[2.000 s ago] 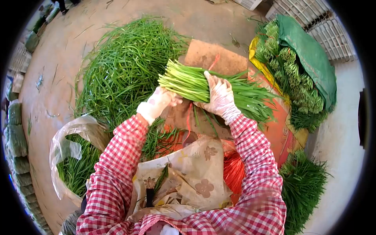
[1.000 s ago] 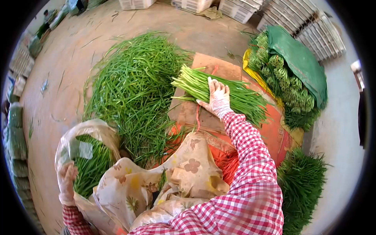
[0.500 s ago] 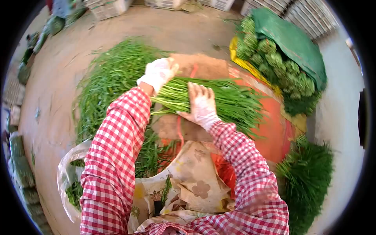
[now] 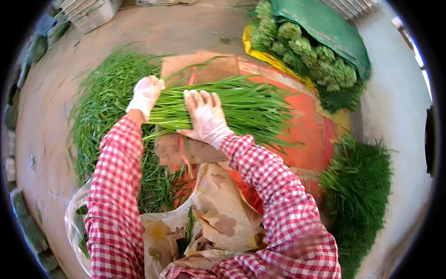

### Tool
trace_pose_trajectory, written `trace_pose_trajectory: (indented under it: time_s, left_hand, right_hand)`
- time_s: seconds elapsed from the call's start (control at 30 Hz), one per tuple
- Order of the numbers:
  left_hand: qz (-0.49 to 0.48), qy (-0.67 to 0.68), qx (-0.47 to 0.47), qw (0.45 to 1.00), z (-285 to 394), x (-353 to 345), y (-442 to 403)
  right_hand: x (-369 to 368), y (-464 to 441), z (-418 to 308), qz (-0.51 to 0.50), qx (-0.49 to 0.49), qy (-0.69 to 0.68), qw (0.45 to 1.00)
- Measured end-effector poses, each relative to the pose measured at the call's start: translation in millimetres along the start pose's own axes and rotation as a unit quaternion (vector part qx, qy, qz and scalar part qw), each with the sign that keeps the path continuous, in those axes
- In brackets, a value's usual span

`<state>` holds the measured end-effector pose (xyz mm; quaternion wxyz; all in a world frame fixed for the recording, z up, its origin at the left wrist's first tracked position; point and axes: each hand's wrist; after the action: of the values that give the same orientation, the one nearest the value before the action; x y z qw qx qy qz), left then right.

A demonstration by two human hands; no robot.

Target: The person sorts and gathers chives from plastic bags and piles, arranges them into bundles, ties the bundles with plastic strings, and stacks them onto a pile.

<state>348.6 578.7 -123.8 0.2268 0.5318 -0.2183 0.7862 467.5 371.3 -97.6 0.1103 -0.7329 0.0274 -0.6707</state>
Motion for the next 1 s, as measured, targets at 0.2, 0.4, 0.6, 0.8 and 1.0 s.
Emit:
trace_pose_trajectory:
  time_s: [0.2, 0.4, 0.6, 0.8, 1.0]
  left_hand:
    - [-0.112, 0.596, 0.281, 0.744, -5, 29, 8]
    - [-0.041, 0.696, 0.330, 0.636, -119, 47, 49]
    - [-0.087, -0.018, 0.351, 0.932, -160, 143, 164]
    - [0.073, 0.305, 0.292, 0.903, -114, 281, 384]
    - [0.288, 0.413, 0.446, 0.740, -42, 286, 635]
  right_hand:
    - [-3, -3, -4, -0.017, -0.014, 0.014, 1.000]
    - [-2, -3, -4, -0.020, -0.018, 0.033, 0.999]
    - [-4, 1, 2, 0.029, 0.009, -0.011, 0.999]
    - [-7, 10, 3, -0.003, -0.005, 0.126, 0.992]
    - [-1, 10, 17, -0.060, -0.023, 0.170, 0.983]
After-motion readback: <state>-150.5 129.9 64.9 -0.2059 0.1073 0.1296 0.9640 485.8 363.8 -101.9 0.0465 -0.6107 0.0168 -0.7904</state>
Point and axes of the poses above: each hand's wrist, its own y-axis away from the middle knuckle, its own x-axis out of the back of the hand, z = x × y, and after that the axes turned 12 degrees about x, right-handed
